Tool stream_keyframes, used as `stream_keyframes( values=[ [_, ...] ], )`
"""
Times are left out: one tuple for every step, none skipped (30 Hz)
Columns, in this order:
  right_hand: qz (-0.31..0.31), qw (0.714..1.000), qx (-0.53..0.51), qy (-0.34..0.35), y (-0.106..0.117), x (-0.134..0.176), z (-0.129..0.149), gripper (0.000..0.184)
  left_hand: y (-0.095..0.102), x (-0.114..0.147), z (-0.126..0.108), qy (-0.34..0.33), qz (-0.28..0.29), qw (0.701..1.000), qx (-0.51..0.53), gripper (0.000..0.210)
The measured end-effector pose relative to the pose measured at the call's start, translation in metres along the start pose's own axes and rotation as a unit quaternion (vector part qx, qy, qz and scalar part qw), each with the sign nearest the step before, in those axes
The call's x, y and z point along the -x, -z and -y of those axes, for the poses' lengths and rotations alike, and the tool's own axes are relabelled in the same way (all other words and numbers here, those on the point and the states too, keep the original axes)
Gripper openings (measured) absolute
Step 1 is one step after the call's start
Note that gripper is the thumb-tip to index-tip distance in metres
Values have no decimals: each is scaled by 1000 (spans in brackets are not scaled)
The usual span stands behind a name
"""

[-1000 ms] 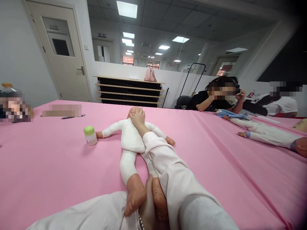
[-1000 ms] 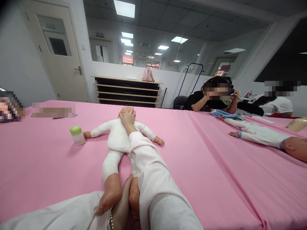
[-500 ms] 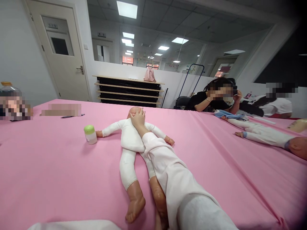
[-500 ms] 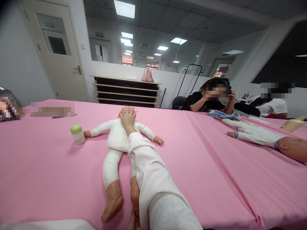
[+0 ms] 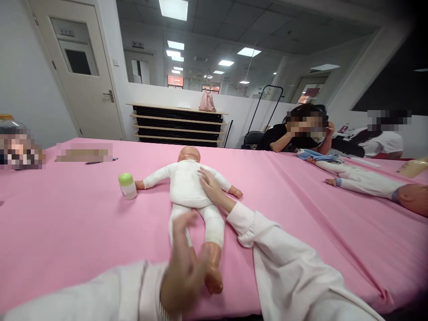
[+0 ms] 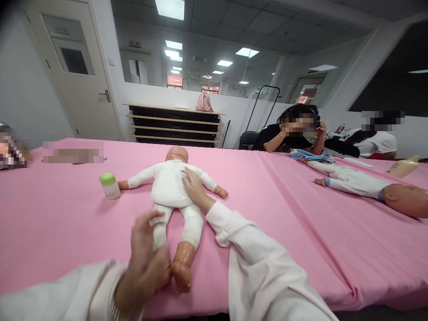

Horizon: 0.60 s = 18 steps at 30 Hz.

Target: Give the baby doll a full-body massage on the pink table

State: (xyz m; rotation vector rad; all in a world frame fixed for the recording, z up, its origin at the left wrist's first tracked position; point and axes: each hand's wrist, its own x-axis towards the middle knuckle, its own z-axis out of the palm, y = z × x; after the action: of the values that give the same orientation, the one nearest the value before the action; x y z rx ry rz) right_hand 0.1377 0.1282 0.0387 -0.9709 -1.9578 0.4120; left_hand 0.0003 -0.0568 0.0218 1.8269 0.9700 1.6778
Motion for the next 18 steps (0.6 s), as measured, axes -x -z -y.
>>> stream_keyframes(
  values=[
    [2, 1000, -22, -14, 3, 15, -5, 44, 11, -22, 12, -71, -93, 990, -73, 53],
    [12, 999, -41, -26, 5, 27, -10, 45, 22, -44, 28, -136, -148, 969, -145, 53],
    [23, 998, -58, -33, 6, 37, -15, 45, 33, -64, 45, -188, -152, 948, -207, 51],
    [27, 996, -71, -38, 6, 43, -18, 46, 43, -80, 64, -207, -124, 936, -258, 48],
    [30, 995, -82, -41, 5, 47, -20, 46, 50, -92, 82, -206, -91, 929, -292, 45],
    [30, 995, -88, -44, 4, 49, -21, 47, 55, -98, 98, -189, -41, 930, -313, 43],
    [29, 994, -91, -48, 4, 50, -22, 47, 59, -101, 111, -175, 33, 931, -319, 41],
    [30, 994, -91, -51, 4, 49, -21, 48, 60, -101, 121, -158, 92, 931, -316, 40],
    [34, 994, -88, -54, 5, 48, -20, 49, 60, -98, 128, -138, 124, 931, -314, 41],
    [40, 994, -82, -55, 5, 47, -20, 49, 59, -95, 132, -123, 145, 931, -311, 41],
    [47, 995, -76, -52, 6, 46, -19, 50, 58, -92, 134, -112, 151, 932, -311, 42],
    [53, 995, -69, -49, 7, 46, -19, 50, 58, -90, 135, -105, 149, 933, -311, 42],
    [60, 995, -62, -45, 8, 46, -20, 50, 58, -88, 135, -103, 149, 933, -312, 42],
    [65, 995, -56, -43, 9, 46, -20, 50, 58, -88, 134, -103, 150, 932, -312, 42],
    [69, 996, -49, -42, 9, 46, -21, 51, 59, -88, 133, -103, 153, 932, -313, 43],
    [71, 996, -44, -42, 10, 46, -21, 52, 59, -89, 133, -102, 155, 931, -314, 43],
    [73, 996, -40, -41, 10, 46, -21, 53, 60, -90, 132, -102, 159, 929, -318, 43],
    [75, 996, -38, -39, 10, 47, -22, 54, 60, -90, 130, -102, 163, 925, -326, 43]
  ],
)
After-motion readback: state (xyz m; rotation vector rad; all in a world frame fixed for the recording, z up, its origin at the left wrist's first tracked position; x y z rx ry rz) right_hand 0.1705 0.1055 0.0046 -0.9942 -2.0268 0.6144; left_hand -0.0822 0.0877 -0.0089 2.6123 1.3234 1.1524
